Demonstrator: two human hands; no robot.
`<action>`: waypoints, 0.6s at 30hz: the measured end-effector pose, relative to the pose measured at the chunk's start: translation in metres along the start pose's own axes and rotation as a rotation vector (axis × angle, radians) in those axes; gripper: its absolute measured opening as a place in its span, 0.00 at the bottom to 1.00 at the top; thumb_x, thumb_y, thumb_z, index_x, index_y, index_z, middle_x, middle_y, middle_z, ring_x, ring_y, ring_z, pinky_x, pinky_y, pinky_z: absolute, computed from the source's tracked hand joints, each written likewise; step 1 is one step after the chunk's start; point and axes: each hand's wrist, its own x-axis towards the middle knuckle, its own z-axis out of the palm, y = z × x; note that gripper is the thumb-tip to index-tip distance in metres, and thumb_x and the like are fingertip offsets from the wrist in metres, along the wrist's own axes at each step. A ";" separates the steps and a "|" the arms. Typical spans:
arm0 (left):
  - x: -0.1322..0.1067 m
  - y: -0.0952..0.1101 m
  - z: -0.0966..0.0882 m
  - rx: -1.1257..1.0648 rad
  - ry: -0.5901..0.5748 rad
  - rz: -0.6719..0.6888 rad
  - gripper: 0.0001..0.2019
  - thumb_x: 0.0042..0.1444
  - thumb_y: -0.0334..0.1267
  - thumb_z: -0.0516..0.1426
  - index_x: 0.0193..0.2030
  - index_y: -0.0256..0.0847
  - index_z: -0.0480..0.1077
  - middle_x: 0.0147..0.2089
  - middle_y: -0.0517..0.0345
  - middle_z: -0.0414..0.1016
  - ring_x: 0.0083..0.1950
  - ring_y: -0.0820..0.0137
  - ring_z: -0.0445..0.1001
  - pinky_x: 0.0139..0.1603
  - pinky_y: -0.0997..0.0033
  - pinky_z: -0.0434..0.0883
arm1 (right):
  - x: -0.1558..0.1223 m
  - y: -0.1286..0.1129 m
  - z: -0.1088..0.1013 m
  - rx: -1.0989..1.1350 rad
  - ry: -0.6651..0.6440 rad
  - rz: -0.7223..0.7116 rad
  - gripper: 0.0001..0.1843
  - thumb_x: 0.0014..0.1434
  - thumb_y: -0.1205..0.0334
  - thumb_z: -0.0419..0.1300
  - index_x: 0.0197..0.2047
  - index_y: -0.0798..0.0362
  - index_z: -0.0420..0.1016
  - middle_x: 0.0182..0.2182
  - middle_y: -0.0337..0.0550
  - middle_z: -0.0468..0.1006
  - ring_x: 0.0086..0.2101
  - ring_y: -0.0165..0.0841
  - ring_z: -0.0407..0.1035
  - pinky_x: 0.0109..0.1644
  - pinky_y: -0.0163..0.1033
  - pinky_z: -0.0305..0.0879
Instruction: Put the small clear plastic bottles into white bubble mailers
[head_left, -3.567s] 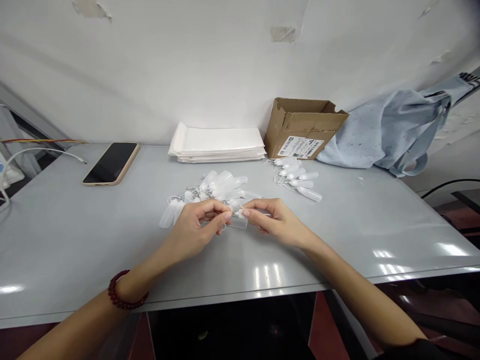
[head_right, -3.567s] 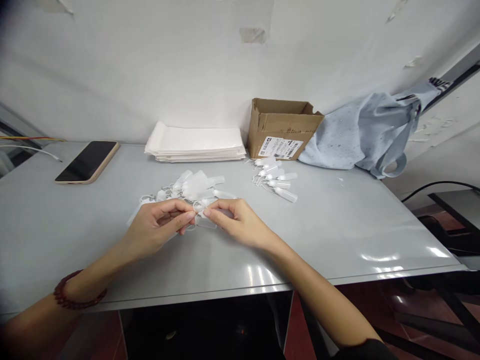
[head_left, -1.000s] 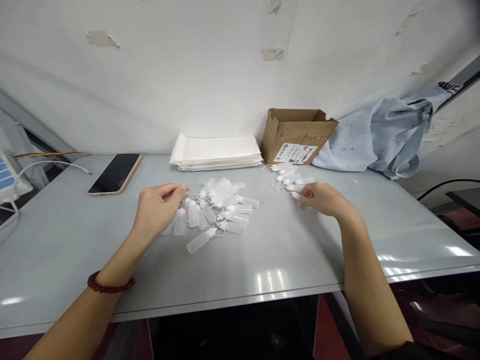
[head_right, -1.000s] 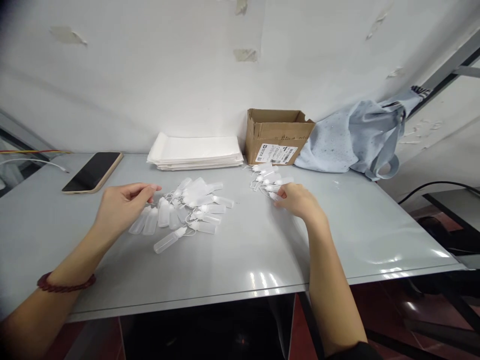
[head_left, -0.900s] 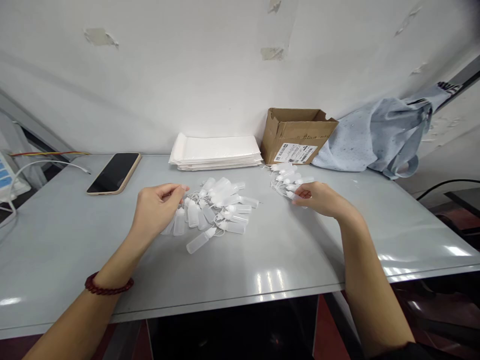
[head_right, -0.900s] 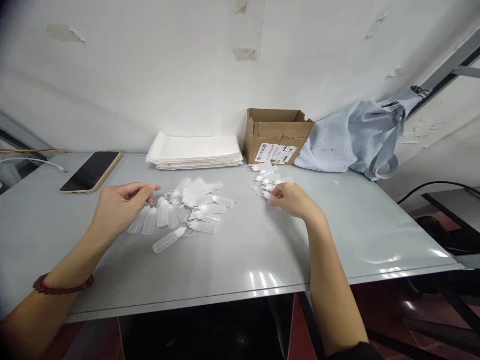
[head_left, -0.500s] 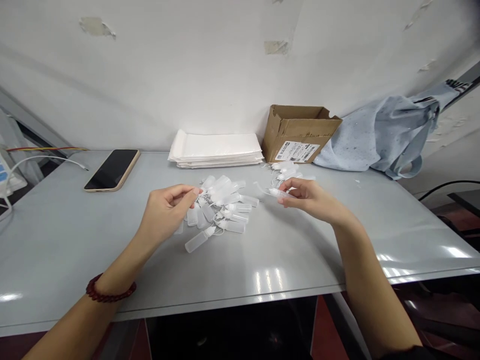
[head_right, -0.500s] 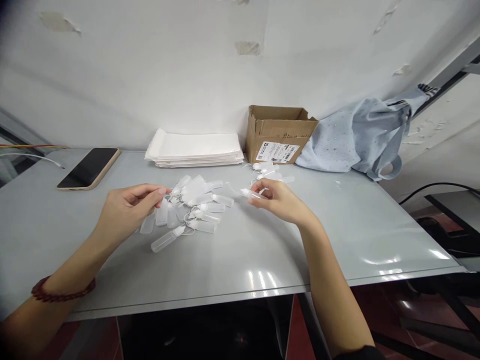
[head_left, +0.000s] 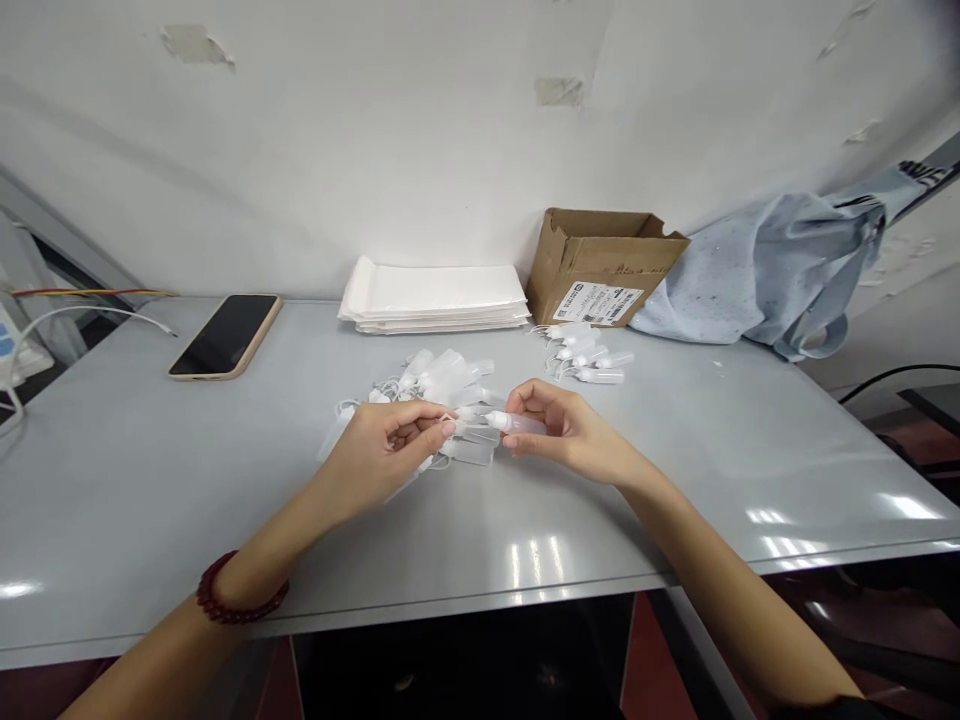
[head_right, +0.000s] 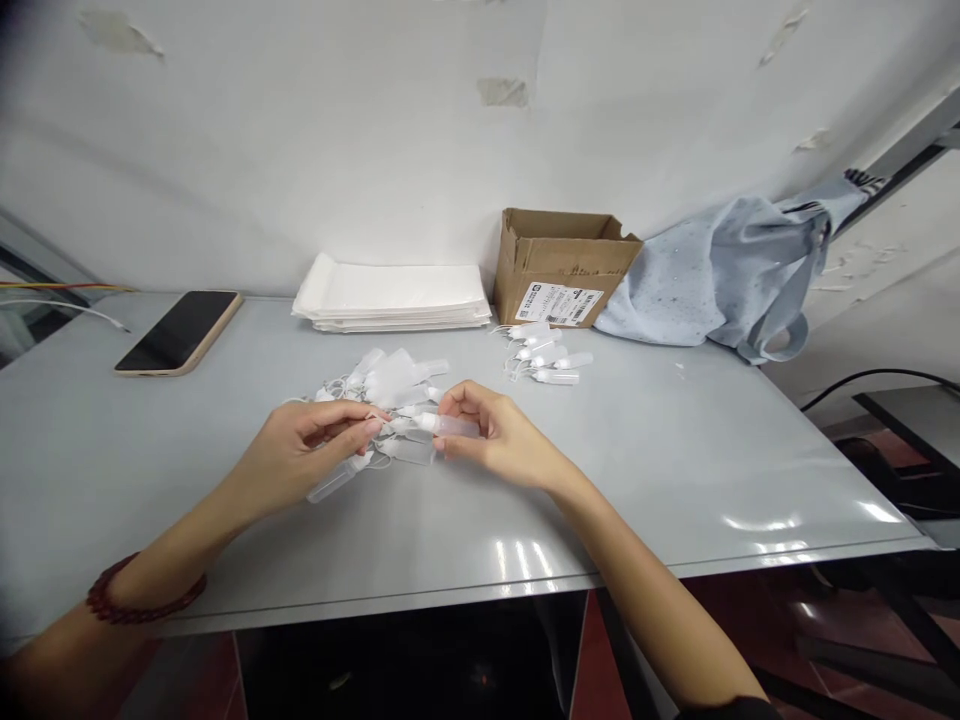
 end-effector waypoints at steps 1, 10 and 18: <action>0.000 0.001 0.000 -0.011 0.000 0.017 0.12 0.58 0.43 0.55 0.35 0.37 0.76 0.22 0.62 0.71 0.22 0.76 0.65 0.21 0.80 0.62 | 0.000 0.000 0.001 0.003 -0.006 -0.005 0.11 0.53 0.65 0.63 0.36 0.52 0.63 0.31 0.37 0.72 0.31 0.28 0.67 0.35 0.35 0.61; -0.003 -0.001 0.003 -0.040 0.049 0.102 0.09 0.58 0.40 0.56 0.36 0.39 0.76 0.26 0.62 0.75 0.25 0.76 0.68 0.24 0.80 0.65 | 0.001 0.003 0.000 -0.006 0.048 -0.053 0.11 0.53 0.66 0.63 0.37 0.53 0.65 0.33 0.37 0.70 0.33 0.27 0.64 0.36 0.34 0.59; -0.003 -0.001 0.004 -0.053 0.080 0.098 0.09 0.60 0.39 0.55 0.33 0.39 0.74 0.23 0.65 0.70 0.24 0.78 0.67 0.24 0.82 0.64 | 0.001 0.002 0.000 0.005 0.033 -0.064 0.11 0.53 0.66 0.64 0.36 0.52 0.64 0.32 0.37 0.70 0.32 0.27 0.64 0.36 0.34 0.59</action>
